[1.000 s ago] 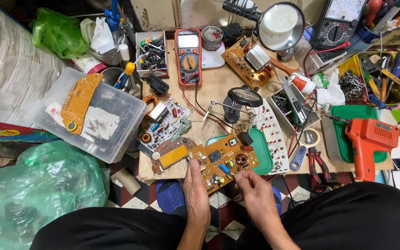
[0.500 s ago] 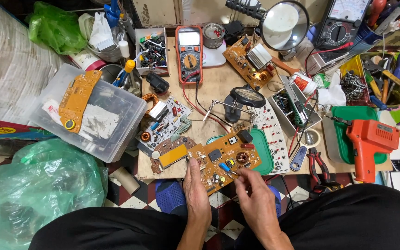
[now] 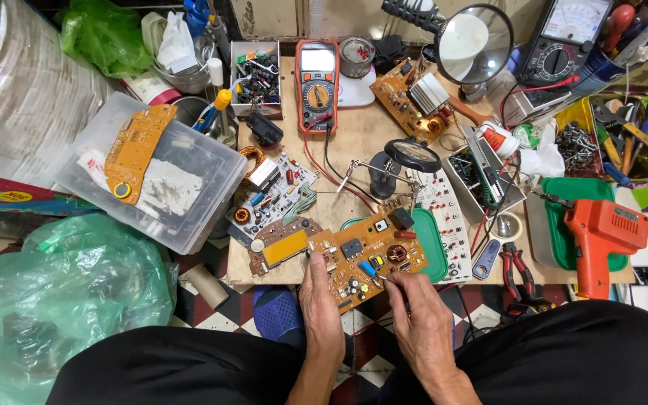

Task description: Inspecting various electronic circuit boards using a magnifying glass on a cluttered workbench.

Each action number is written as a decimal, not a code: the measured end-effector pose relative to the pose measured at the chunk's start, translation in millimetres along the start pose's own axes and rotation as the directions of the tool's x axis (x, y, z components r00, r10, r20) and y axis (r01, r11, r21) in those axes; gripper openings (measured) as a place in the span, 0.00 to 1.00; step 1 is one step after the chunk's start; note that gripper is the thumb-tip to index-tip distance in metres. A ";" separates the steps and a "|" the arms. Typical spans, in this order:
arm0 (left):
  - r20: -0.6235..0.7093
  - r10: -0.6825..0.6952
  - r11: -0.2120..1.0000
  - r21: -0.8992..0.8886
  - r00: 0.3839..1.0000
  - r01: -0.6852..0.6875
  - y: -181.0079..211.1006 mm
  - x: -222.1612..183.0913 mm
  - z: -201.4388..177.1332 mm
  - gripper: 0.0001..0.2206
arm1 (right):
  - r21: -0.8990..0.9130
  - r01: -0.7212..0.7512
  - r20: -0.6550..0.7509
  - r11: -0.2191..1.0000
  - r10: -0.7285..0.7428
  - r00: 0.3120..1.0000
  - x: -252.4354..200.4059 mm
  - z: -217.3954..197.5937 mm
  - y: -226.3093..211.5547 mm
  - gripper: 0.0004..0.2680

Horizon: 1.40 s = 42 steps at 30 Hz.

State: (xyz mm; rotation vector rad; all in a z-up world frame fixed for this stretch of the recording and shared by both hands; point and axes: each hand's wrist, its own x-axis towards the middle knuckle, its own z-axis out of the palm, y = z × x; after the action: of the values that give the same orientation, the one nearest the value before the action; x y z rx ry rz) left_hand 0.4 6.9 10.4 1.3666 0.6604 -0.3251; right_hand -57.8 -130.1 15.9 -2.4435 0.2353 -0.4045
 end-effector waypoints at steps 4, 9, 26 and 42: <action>-0.003 -0.040 0.999 0.027 0.999 0.040 -3.1 0.6 -0.5 0.32 | 0.008 -0.008 0.025 1.000 0.008 1.000 -1.2 1.4 5.5 0.05; 0.000 -0.004 0.999 0.051 1.000 0.004 -9.4 0.1 1.7 0.35 | 0.403 -0.690 0.316 0.602 0.616 0.721 3.9 0.0 11.4 0.09; 0.027 -0.015 0.988 -0.154 1.000 0.019 0.4 -7.0 4.0 0.30 | -0.007 -0.064 0.046 0.998 0.064 0.997 -5.9 4.1 2.8 0.05; 0.067 0.062 0.979 -0.199 0.996 -0.048 -0.6 -13.1 7.7 0.29 | 0.620 -0.732 0.402 0.281 0.688 0.605 -1.6 13.2 14.0 0.07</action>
State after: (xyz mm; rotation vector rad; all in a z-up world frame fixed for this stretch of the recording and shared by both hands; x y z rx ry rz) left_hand -8.3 -2.8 18.4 1.1759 0.5778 -0.2566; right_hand -55.7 -133.0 -3.1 -1.2891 0.9202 0.0199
